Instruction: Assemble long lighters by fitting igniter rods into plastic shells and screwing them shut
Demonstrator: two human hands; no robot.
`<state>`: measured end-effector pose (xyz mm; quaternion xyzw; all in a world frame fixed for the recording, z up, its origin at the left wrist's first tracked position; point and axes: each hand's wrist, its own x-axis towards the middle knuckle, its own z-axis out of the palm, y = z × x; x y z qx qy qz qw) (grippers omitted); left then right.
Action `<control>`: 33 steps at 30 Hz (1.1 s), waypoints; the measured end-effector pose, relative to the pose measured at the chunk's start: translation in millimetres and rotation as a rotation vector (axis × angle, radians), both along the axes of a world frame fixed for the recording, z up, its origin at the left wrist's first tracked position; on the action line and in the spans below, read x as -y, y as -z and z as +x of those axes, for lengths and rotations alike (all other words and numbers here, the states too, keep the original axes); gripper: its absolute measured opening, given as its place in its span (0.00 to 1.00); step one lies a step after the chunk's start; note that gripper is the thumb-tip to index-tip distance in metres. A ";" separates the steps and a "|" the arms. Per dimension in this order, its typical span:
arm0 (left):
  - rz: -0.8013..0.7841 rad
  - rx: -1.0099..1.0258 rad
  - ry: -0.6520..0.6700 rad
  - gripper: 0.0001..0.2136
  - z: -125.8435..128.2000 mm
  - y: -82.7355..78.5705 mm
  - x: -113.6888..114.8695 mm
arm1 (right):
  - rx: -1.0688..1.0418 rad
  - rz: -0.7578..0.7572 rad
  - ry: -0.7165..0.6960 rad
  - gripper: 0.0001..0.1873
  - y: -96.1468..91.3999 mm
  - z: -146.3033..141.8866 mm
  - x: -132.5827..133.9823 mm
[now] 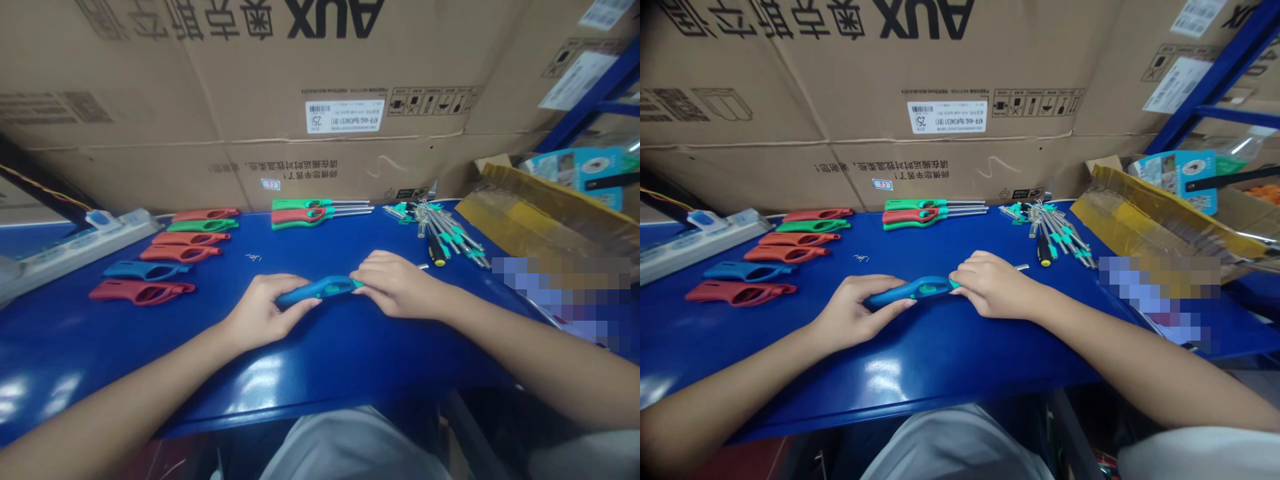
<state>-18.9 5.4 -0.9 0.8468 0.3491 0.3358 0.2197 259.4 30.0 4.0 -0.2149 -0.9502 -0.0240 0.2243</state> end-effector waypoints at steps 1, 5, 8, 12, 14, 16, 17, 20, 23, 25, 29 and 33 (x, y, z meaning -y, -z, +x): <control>0.014 -0.010 0.004 0.07 -0.2 0.4 -0.4 | -0.005 -0.018 0.003 0.12 0.7 -0.3 -0.1; 0.045 -0.068 0.013 0.08 -0.9 0.2 -5.2 | 0.013 -0.027 0.034 0.13 2.0 0.5 -4.2; 0.037 -0.140 0.019 0.11 -1.5 -2.2 -9.0 | 0.081 -0.043 0.068 0.13 -0.5 3.1 -8.7; 0.022 -0.298 0.000 0.17 -1.3 -4.3 -12.2 | 0.168 -0.114 0.117 0.11 -7.8 6.8 -11.3; 0.023 -0.341 0.002 0.19 -0.9 -2.8 -13.6 | 0.210 -0.149 0.130 0.09 -12.2 8.9 -11.4; 0.026 -0.342 0.021 0.19 -0.7 -0.2 -15.1 | 0.256 -0.181 0.158 0.10 -16.7 11.4 -11.8; 0.024 -0.342 0.033 0.19 -0.8 0.8 -15.7 | 0.275 -0.203 0.180 0.11 -18.7 12.7 -12.2; 0.016 -0.366 0.039 0.18 -1.9 1.2 -16.5 | 0.306 -0.296 0.250 0.12 -23.6 15.9 -14.0; 0.043 -0.418 0.000 0.16 -3.1 -1.7 -15.8 | 0.315 -0.356 0.279 0.12 -27.9 17.8 -14.8; 0.067 -0.434 -0.026 0.16 -3.9 -3.5 -14.8 | 0.337 -0.361 0.307 0.14 -32.1 20.6 -14.7; 0.046 -0.397 -0.031 0.17 -5.0 -5.5 -11.8 | 0.373 -0.313 0.713 0.22 -43.6 39.4 -17.0; 0.009 -0.359 -0.032 0.15 -4.5 -6.5 -8.6 | 0.486 -0.316 1.078 0.21 -49.8 67.7 -26.1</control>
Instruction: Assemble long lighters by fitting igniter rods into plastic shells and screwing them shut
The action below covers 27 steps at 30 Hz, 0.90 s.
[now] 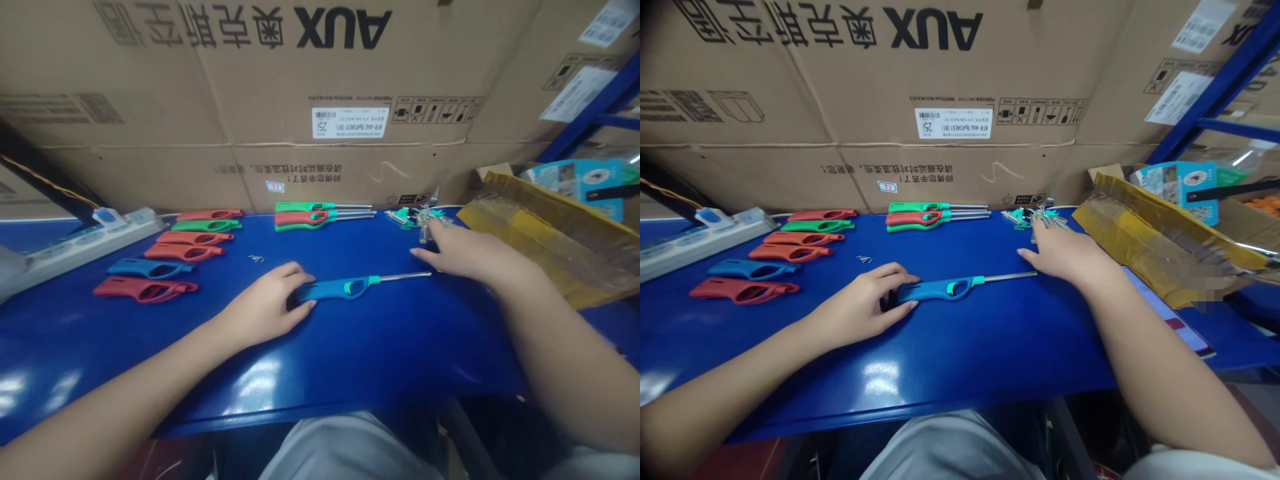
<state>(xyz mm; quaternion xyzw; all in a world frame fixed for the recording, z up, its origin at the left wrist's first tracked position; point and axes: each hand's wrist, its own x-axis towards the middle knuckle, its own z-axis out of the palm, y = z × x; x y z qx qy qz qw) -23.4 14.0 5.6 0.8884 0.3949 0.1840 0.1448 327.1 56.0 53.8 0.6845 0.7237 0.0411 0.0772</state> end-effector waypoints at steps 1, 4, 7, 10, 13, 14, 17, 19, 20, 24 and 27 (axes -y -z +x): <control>-0.006 0.006 -0.002 0.15 0.3 -0.1 0.5 | 0.006 -0.064 0.063 0.21 0.0 4.8 -2.3; -0.023 0.017 -0.004 0.15 1.3 -0.3 1.3 | -0.089 -0.263 0.203 0.19 1.6 10.3 -6.9; -0.032 0.024 -0.005 0.17 1.7 -1.0 2.4 | -0.099 -0.293 0.235 0.22 -0.8 10.8 -7.2; -0.036 0.029 0.009 0.17 1.9 -1.5 4.7 | 0.052 -0.100 0.184 0.17 -12.6 13.9 -3.6; -0.032 0.032 0.031 0.16 2.6 -1.2 7.6 | 0.014 0.180 0.081 0.13 -31.0 10.9 3.8; -0.030 0.033 0.036 0.16 2.9 -1.0 8.3 | -0.041 0.309 0.042 0.12 -36.6 6.3 6.4; -0.018 0.023 0.056 0.17 4.0 -0.3 9.4 | -0.335 0.633 -0.157 0.09 -44.4 -19.1 11.2; 0.007 0.006 0.080 0.17 5.0 0.3 9.2 | -0.640 0.643 -0.323 0.09 -38.6 -42.6 9.5; 0.023 -0.001 0.093 0.17 5.5 0.8 9.0 | -0.805 0.588 -0.406 0.11 -32.4 -55.3 7.3; 0.062 0.011 0.130 0.18 7.4 5.0 8.3 | -1.486 0.171 -0.506 0.16 2.4 -106.7 -3.6; 0.055 0.040 0.144 0.18 8.2 8.4 8.3 | -1.687 -0.051 -0.504 0.17 24.7 -139.7 -7.6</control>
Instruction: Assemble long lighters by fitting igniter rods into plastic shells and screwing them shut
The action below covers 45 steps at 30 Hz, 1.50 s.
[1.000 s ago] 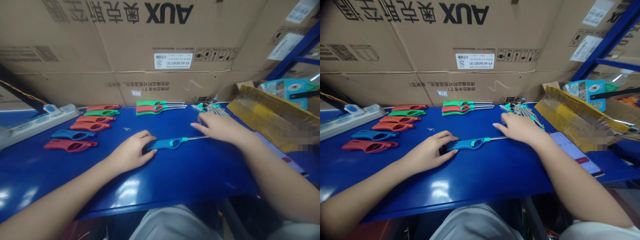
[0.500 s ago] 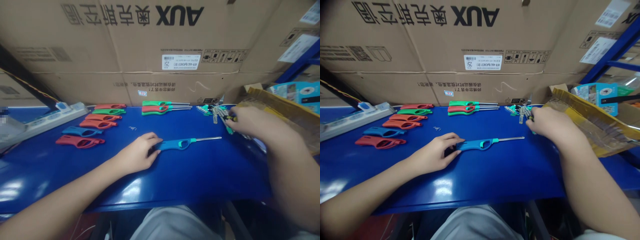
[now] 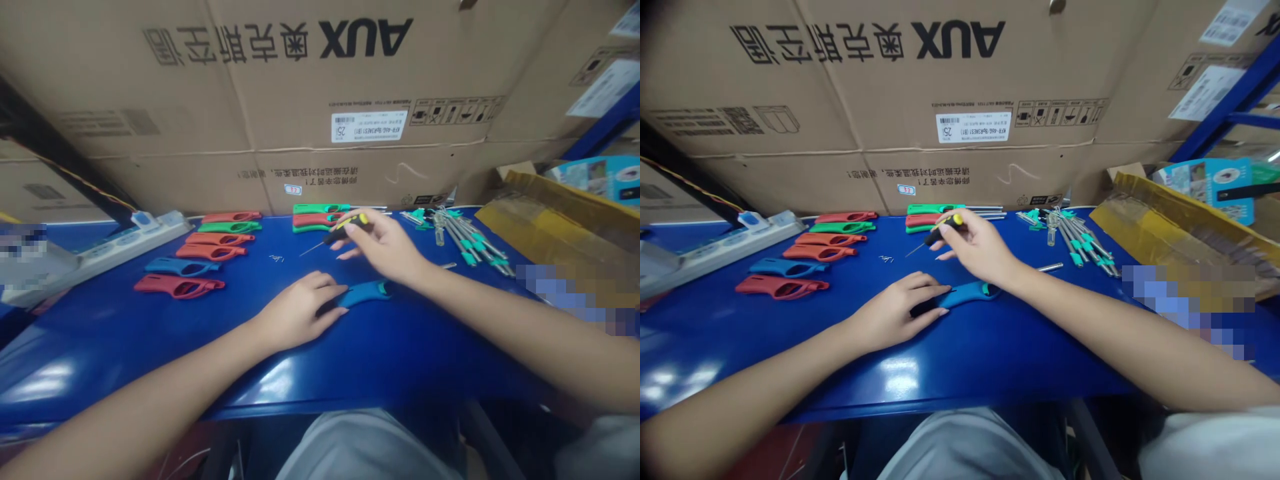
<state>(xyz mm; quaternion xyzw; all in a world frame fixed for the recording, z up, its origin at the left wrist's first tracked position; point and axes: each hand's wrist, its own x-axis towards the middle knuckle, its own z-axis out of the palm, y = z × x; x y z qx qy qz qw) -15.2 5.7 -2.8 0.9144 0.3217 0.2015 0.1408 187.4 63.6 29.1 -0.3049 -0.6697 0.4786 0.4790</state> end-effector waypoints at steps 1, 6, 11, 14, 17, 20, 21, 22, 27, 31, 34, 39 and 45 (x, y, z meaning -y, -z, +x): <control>-0.004 0.009 0.003 0.17 0.1 0.8 0.0 | -0.011 -0.036 -0.035 0.17 5.4 -8.7 -0.5; -0.019 0.043 0.016 0.16 0.2 2.9 -0.5 | -0.027 -0.101 -0.093 0.14 22.8 -32.5 -2.0; -0.020 0.062 0.025 0.17 -0.3 4.1 -1.4 | -0.072 -0.120 -0.061 0.16 27.0 -30.4 -5.9; -0.031 0.074 0.024 0.18 -0.1 4.8 -1.9 | -0.127 -0.128 0.004 0.18 22.8 -22.9 -6.5; -0.044 0.104 0.034 0.17 0.9 6.2 -2.8 | -0.161 -0.134 0.012 0.20 16.6 -17.0 -3.7; -0.070 0.150 0.059 0.16 2.2 8.1 -3.9 | -0.210 -0.129 0.049 0.20 9.8 -13.3 3.2; -0.078 0.164 0.066 0.16 2.6 8.8 -4.2 | -0.236 -0.130 0.075 0.20 7.4 -11.7 6.3; -0.083 0.177 0.071 0.16 3.0 9.4 -4.4 | -0.261 -0.136 0.102 0.19 4.9 -9.5 9.5; -0.097 0.207 0.107 0.17 4.5 11.1 -4.5 | -0.385 -0.269 0.216 0.14 -3.5 8.0 23.4; -0.109 0.202 0.122 0.16 5.0 10.2 -4.0 | -0.448 -0.386 0.261 0.14 -0.4 18.3 26.0; -0.156 0.265 0.063 0.17 5.3 8.2 -3.0 | -0.469 -0.421 0.279 0.14 2.5 20.8 24.1; -0.365 0.524 -0.071 0.19 7.1 0.9 1.0 | -0.459 -0.414 0.293 0.14 0.2 23.4 22.6; -0.457 0.692 -0.120 0.11 9.8 -6.9 8.9 | -0.441 -0.365 0.301 0.13 -3.9 25.6 24.9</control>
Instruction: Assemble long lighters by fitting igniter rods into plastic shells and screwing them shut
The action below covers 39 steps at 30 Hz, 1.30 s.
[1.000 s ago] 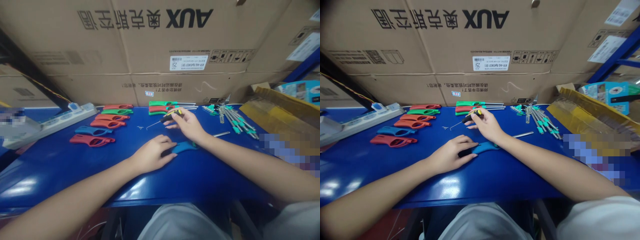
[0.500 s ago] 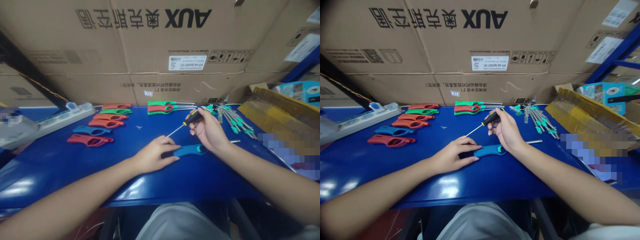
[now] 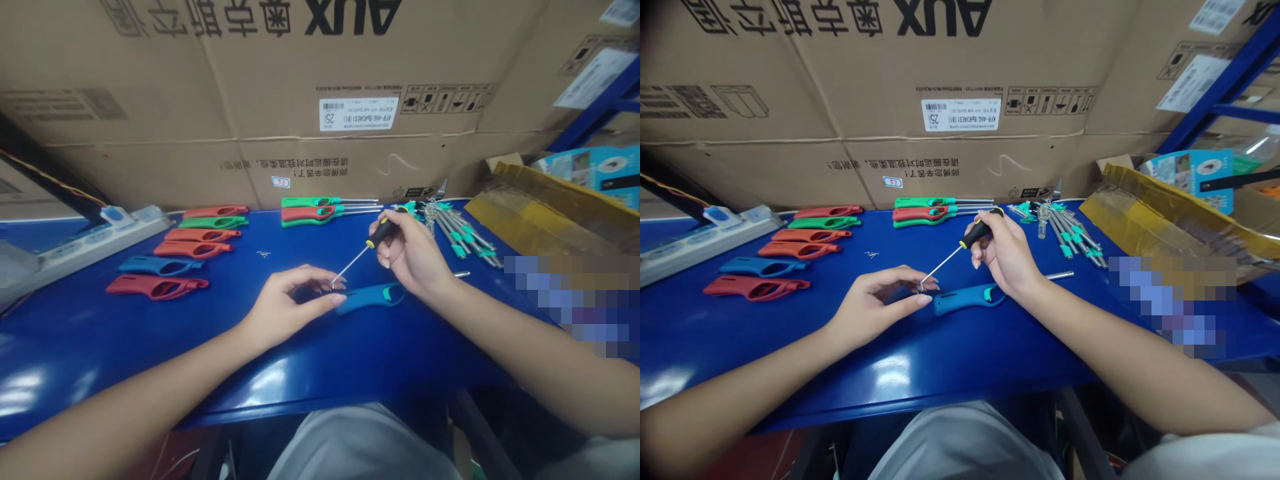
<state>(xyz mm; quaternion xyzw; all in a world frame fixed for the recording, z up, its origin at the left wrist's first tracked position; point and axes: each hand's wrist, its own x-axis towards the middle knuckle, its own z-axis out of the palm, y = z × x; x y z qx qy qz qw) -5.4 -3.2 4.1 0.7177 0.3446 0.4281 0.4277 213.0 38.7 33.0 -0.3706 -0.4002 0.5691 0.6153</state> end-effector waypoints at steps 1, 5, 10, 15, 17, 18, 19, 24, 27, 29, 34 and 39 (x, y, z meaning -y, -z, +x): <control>0.016 -0.002 -0.009 0.09 0.5 -0.6 1.2 | 0.003 0.003 -0.005 0.13 -0.3 0.1 0.4; 0.080 -0.014 -0.040 0.05 1.5 -1.8 4.2 | 0.001 0.000 -0.025 0.11 -1.5 0.4 1.4; 0.123 -0.034 -0.028 0.04 0.6 -2.5 5.1 | -0.011 -0.030 -0.026 0.09 -3.0 0.3 1.7; 0.133 -0.039 -0.018 0.03 0.8 -3.1 5.4 | -0.010 -0.027 -0.041 0.09 -2.4 0.3 1.7; 0.135 -0.040 -0.016 0.03 1.2 -3.1 5.6 | 0.005 -0.004 -0.040 0.09 -2.2 0.3 1.8; 0.132 -0.043 -0.017 0.03 1.4 -3.0 5.7 | 0.014 0.010 -0.039 0.10 -2.4 0.4 2.0; 0.127 -0.048 -0.020 0.03 1.6 -2.9 5.7 | 0.024 0.025 -0.040 0.11 -2.8 0.4 2.3; 0.089 -0.081 -0.015 0.04 2.1 -1.7 5.8 | 0.079 0.141 -0.070 0.12 -8.5 1.6 5.7; 0.081 -0.113 0.006 0.05 2.1 -0.1 5.8 | 0.140 0.243 -0.092 0.13 -13.4 5.3 9.1; 0.084 -0.139 0.016 0.06 2.0 1.5 5.6 | 0.187 0.298 -0.140 0.14 -16.4 8.9 11.5; 0.122 -0.208 0.063 0.05 2.3 5.7 5.6 | 0.283 0.351 -0.309 0.18 -20.0 15.0 19.2; 0.226 -0.243 0.155 0.04 3.5 5.5 7.3 | 0.359 0.392 -0.306 0.26 -16.9 11.8 30.0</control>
